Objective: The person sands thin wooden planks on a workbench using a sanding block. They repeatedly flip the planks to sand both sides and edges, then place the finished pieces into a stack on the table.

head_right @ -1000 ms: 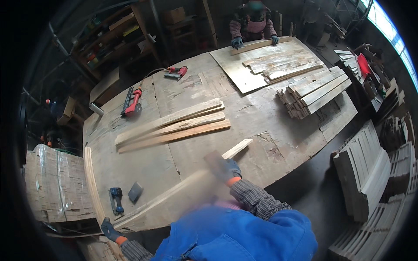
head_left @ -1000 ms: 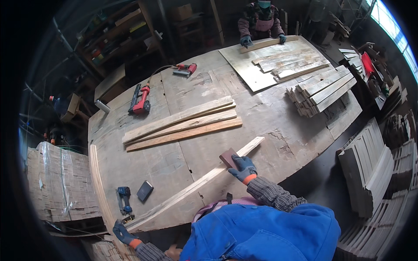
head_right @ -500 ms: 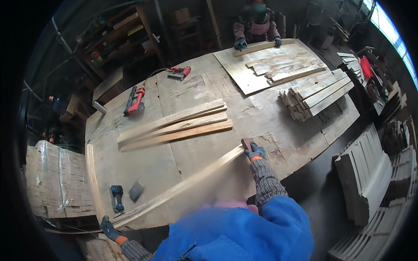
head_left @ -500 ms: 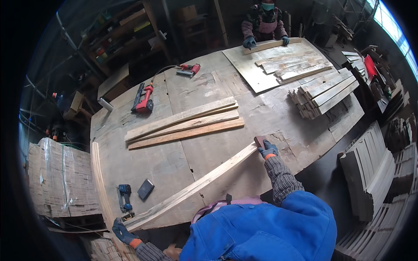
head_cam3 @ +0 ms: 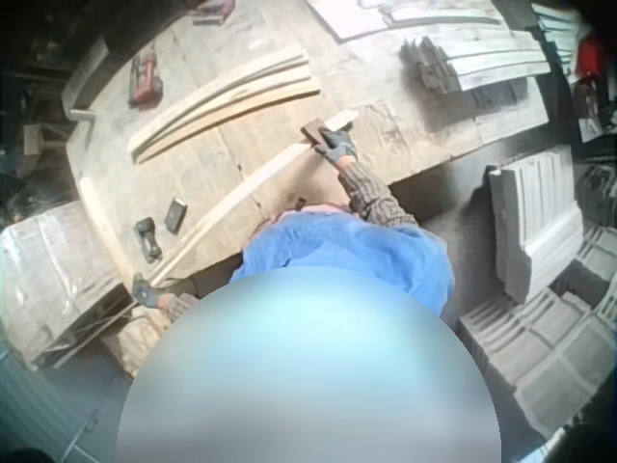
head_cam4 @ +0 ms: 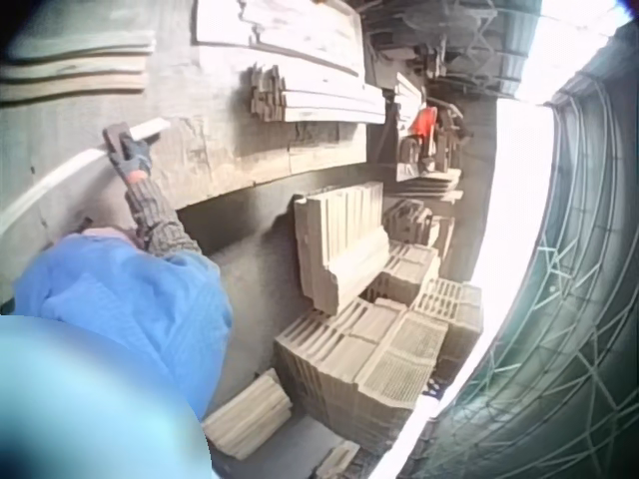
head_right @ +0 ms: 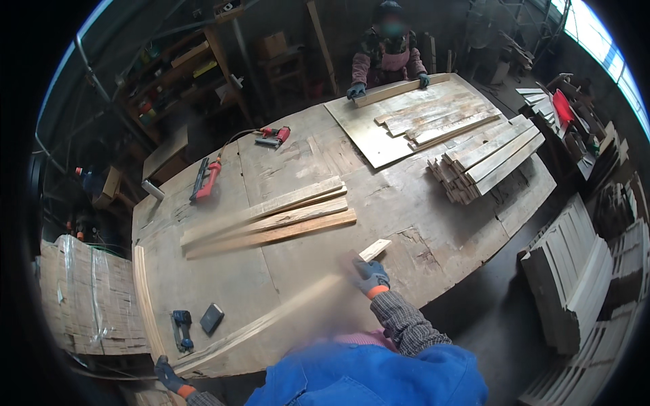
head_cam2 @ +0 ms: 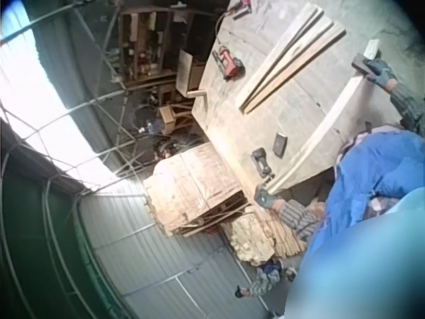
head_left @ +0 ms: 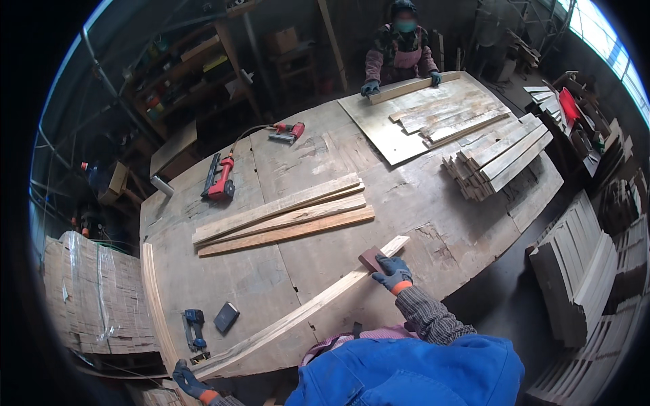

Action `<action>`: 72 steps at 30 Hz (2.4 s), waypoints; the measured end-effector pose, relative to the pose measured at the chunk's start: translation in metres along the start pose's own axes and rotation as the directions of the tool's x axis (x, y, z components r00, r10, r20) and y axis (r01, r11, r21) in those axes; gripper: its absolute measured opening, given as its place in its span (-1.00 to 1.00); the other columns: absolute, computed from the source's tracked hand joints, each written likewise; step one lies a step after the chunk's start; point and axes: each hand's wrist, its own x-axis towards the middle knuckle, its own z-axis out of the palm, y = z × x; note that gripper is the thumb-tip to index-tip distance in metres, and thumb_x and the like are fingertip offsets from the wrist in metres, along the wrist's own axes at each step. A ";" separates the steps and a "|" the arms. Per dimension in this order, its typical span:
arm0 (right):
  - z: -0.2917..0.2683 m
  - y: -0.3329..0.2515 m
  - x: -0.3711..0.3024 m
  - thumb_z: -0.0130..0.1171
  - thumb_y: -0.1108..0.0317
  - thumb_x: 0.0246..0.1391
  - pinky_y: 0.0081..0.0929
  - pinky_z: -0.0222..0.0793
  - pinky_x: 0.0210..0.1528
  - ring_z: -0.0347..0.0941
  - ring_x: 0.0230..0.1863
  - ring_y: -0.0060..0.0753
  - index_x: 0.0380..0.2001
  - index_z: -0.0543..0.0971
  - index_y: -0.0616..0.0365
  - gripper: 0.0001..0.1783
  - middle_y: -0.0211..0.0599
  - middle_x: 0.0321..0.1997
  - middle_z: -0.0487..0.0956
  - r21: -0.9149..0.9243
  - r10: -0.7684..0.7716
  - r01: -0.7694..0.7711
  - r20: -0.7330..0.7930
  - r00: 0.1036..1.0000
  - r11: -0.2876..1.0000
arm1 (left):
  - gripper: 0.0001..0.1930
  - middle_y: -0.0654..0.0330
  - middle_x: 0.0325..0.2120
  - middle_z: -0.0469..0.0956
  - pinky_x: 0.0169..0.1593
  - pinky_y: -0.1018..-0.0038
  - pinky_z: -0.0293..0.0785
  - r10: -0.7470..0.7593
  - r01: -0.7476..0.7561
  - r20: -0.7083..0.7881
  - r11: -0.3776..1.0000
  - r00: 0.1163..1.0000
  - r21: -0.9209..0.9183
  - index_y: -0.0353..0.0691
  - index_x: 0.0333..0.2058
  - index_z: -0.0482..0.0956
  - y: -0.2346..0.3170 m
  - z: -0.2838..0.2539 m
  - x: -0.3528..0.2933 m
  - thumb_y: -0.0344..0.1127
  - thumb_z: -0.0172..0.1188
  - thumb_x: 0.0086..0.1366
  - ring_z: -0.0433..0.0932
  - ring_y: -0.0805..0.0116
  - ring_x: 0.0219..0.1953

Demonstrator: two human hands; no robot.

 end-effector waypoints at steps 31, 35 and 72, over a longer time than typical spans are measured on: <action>-0.035 0.125 0.104 0.35 -0.20 -0.04 -0.12 0.22 0.40 0.30 0.33 0.15 0.38 0.33 -0.37 -0.12 0.02 0.35 0.38 -0.038 0.516 -0.518 -0.048 0.855 0.855 | -0.58 -0.10 0.11 0.54 0.21 0.06 0.50 -0.061 0.060 0.058 0.998 0.996 0.016 -0.36 0.13 0.54 0.007 -0.032 0.008 -0.24 0.06 0.39 0.54 0.00 0.13; -0.023 0.132 0.104 0.36 -0.20 -0.05 -0.10 0.25 0.37 0.35 0.29 0.17 0.37 0.35 -0.33 -0.10 0.07 0.27 0.44 0.016 0.480 -0.481 -0.098 0.872 0.877 | -0.61 -0.12 0.06 0.58 0.18 0.10 0.53 -0.120 0.120 0.014 0.992 0.993 -0.024 -0.38 0.06 0.58 0.012 -0.028 0.007 -0.26 0.10 0.36 0.57 0.02 0.09; 0.027 -0.101 -0.027 0.40 -0.19 -0.09 -0.14 0.29 0.29 0.35 0.23 0.10 0.30 0.45 -0.33 -0.16 0.02 0.18 0.46 -0.086 0.076 -0.081 -0.052 0.996 0.993 | -0.52 0.18 -0.18 0.64 0.03 0.40 0.52 -0.165 0.274 0.705 0.961 0.690 -0.043 -0.28 -0.08 0.60 -0.089 0.007 0.001 -0.55 0.41 -0.07 0.61 0.32 -0.12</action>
